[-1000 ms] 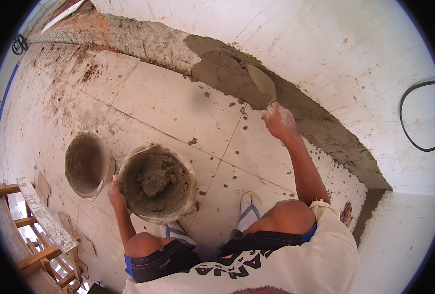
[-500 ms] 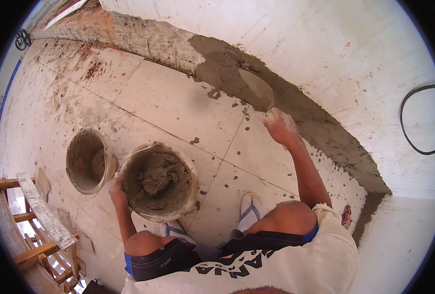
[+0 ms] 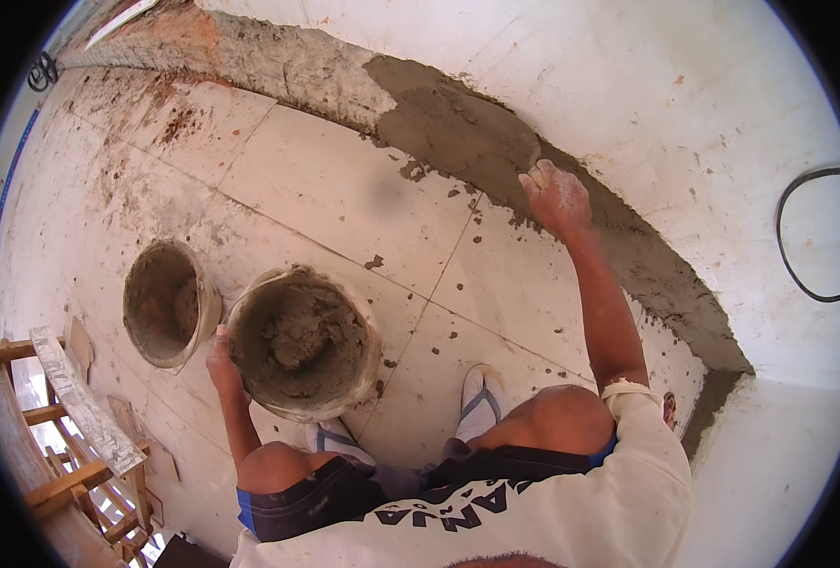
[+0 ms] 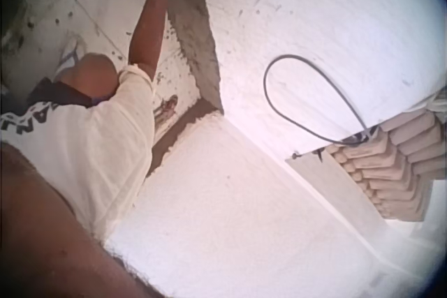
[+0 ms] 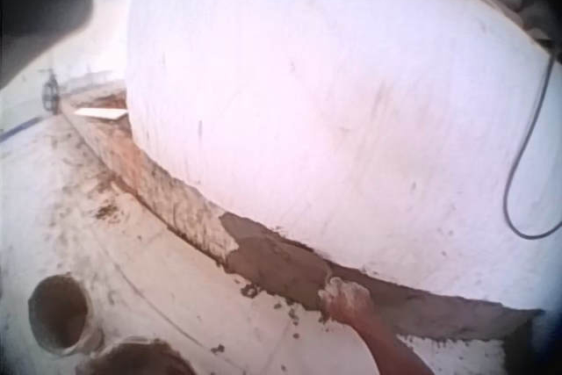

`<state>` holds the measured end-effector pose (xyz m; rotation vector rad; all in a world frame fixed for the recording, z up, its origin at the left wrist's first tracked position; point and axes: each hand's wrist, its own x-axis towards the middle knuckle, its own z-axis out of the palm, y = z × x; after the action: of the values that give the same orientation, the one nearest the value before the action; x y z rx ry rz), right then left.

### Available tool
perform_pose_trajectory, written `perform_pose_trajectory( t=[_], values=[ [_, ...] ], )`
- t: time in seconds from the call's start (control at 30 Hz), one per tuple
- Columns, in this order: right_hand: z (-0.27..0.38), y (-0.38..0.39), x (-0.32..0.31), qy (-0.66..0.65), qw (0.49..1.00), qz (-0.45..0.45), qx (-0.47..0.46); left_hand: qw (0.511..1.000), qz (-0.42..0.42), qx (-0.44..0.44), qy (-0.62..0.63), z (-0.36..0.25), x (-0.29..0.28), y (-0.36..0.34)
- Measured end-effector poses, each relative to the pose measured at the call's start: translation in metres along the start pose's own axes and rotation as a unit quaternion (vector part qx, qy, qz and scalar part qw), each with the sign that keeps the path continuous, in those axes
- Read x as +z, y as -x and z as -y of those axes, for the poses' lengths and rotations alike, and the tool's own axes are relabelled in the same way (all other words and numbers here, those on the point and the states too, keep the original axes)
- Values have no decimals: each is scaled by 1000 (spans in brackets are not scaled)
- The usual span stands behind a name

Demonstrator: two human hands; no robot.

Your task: The person applies wet mortar from a bucket to the base of a wall using a trowel.

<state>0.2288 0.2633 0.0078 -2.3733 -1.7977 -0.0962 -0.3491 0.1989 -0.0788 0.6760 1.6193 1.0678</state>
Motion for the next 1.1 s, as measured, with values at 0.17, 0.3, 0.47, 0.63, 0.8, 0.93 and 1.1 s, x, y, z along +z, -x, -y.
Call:
perform_pose_trajectory(
  t=[0.17, 0.3, 0.47, 0.63, 0.8, 0.93, 1.1],
  values=[
    [1, 14, -17, -38, 999, -22, 32, 1000, 10, 10, 21, -2, 1, -1],
    [-5, 18, -1, -114, 993, -16, 15, 1000, 12, 16, 13, -2, 3, -2],
    [13, -4, 30, -109, 992, 52, -39, 1000, 8, 11, 9, -7, 7, 0],
    [-2, -21, 46, -89, 995, 52, -2, 999, 14, 1, 33, -7, 7, 3],
    [-19, 17, 39, -78, 996, 22, 41, 1000, -5, 25, -5, -9, 2, 9],
    [-9, 40, 66, -73, 993, 88, 21, 1000, 1, -2, 21, -14, 8, 10],
    [20, 21, 119, -45, 983, 177, 16, 1000, -4, -4, 7, -10, 9, 5]
  ],
)
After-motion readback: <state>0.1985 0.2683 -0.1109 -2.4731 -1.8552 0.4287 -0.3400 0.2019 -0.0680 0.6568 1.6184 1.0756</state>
